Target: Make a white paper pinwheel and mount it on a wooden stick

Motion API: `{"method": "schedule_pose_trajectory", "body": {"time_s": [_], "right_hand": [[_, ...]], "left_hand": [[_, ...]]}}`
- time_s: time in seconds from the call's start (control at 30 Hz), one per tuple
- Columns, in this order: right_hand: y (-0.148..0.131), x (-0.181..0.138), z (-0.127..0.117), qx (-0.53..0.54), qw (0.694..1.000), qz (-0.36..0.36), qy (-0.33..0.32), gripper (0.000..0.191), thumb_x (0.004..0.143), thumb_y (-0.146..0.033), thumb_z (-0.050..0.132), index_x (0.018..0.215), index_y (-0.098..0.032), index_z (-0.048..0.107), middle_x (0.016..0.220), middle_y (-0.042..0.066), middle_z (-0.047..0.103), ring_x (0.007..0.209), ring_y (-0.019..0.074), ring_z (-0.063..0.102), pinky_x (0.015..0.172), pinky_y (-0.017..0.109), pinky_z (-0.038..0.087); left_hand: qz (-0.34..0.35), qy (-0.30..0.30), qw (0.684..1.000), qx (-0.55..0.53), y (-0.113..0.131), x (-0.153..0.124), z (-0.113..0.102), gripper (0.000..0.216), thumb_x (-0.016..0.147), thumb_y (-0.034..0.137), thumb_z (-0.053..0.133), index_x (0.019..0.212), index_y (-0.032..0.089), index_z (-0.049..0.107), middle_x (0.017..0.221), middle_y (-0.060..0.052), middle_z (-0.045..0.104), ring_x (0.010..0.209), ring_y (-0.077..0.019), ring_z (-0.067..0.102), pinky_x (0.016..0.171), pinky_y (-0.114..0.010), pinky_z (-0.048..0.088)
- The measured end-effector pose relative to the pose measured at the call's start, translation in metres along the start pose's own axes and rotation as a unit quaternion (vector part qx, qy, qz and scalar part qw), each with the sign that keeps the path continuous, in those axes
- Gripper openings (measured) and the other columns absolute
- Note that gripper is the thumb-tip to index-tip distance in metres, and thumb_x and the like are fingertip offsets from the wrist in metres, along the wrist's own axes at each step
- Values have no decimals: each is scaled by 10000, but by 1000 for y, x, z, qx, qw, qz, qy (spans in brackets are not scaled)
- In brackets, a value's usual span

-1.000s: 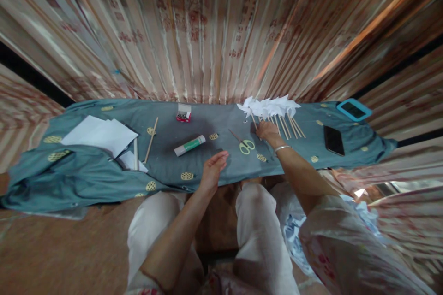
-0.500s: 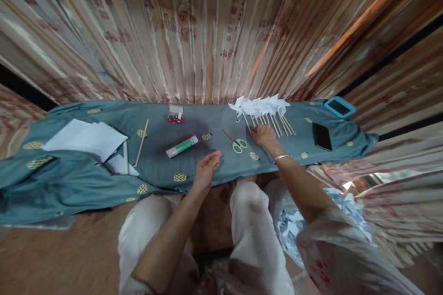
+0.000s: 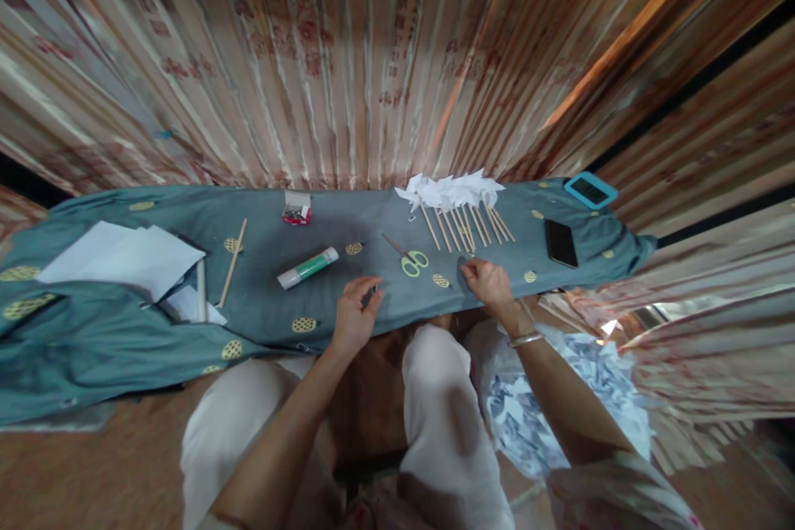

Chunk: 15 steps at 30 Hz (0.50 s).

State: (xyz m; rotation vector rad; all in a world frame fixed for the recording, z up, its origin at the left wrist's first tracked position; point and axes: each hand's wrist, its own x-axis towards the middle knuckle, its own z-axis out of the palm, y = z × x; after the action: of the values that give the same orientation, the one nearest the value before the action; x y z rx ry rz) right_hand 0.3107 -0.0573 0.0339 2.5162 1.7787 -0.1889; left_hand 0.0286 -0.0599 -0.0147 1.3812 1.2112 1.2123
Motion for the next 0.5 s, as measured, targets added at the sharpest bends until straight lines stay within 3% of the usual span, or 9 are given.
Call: {"method": "schedule_pose_trajectory", "body": {"time_s": [0.07,0.13,0.27,0.43,0.5], "right_hand": [[2,0,0,13,1000,-2,3,341,1028,-345,433,1116,-185,721,1127,157,775,1084,291,727,937,371,531],[9,-1,2,27,1000,-1,5,333,1026,-346,441,1110,-183,718,1118,159,775,1069,285,730,937,368,527],[45,4,7,49,998,5,28,365,1023,-329,414,1170,-147,695,1159,176,758,1085,290,716,962,373,516],[118,25,3,14,987,55,152,574,989,-362,424,1458,-30,445,1431,264,578,1347,316,545,1120,421,421],[146,35,-1,9,982,86,170,694,958,-408,472,1471,49,370,1448,330,513,1380,388,495,1119,470,407]], "left_hand": [[106,-18,988,110,-5,1,-5,222,840,302,642,982,232,797,1118,-104,753,1147,-308,619,1090,-527,449],[162,-18,969,187,-12,2,-10,252,886,296,583,1028,221,777,1183,-115,739,1229,-318,576,1107,-547,432],[184,-24,936,299,-23,1,-16,268,916,280,546,1074,227,755,1244,-118,717,1251,-318,566,1096,-557,433],[198,-46,908,367,-26,-1,-18,311,963,296,494,1141,218,737,1273,-137,695,1220,-319,579,1082,-552,429],[204,-51,899,384,-25,-1,-18,322,975,299,478,1160,209,726,1275,-148,690,1228,-325,572,1078,-548,423]]}}
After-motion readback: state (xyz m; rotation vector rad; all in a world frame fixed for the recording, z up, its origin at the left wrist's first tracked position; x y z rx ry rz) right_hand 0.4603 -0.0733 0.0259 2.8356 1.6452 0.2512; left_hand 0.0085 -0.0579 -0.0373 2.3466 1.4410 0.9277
